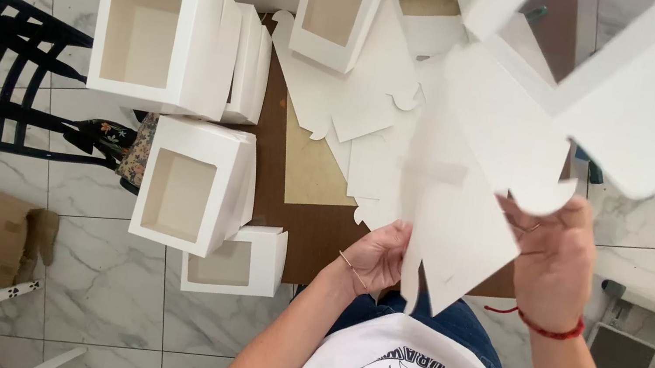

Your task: Folding flat cardboard templates into 3D boxes and stacking them

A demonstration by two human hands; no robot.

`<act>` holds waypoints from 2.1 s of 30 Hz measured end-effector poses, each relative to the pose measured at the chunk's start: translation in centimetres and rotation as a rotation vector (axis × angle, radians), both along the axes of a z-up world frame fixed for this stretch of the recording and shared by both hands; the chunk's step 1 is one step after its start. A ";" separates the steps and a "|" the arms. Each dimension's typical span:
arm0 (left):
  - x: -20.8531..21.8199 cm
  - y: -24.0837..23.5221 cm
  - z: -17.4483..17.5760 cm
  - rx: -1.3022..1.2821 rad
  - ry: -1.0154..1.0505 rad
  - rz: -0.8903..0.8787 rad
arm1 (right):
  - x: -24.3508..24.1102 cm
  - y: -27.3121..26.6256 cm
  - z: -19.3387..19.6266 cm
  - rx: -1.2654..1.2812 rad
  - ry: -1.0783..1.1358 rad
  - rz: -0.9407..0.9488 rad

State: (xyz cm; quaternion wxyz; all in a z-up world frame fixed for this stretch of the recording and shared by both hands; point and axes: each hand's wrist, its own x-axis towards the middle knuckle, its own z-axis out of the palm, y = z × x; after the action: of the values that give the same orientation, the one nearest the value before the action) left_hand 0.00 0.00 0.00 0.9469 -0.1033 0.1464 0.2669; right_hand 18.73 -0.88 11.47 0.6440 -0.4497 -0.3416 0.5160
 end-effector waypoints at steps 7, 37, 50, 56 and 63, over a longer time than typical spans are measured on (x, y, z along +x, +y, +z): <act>-1.0 1.1 -0.6 0.205 0.383 -0.354 | 2.6 4.3 2.5 -0.351 0.430 0.004; 1.9 18.9 5.6 1.565 2.248 0.314 | 10.6 -3.8 -9.8 -0.650 -0.279 -0.281; 8.4 14.8 -10.4 1.235 1.995 -0.659 | 4.6 -10.5 -22.6 -1.034 0.044 -0.439; 10.7 14.1 -13.0 1.273 2.150 -0.770 | 5.1 -6.0 -16.5 -0.973 -0.130 -0.429; 10.1 13.0 -13.2 1.255 2.180 -0.631 | 7.1 -5.3 -18.0 -0.929 -0.528 -0.194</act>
State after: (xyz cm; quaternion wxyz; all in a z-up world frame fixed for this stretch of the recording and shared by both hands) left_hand 10.15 12.96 -13.16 0.2487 0.6633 0.7058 0.0023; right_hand 25.85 -6.16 -6.53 0.3144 -0.8309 -0.1845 0.4204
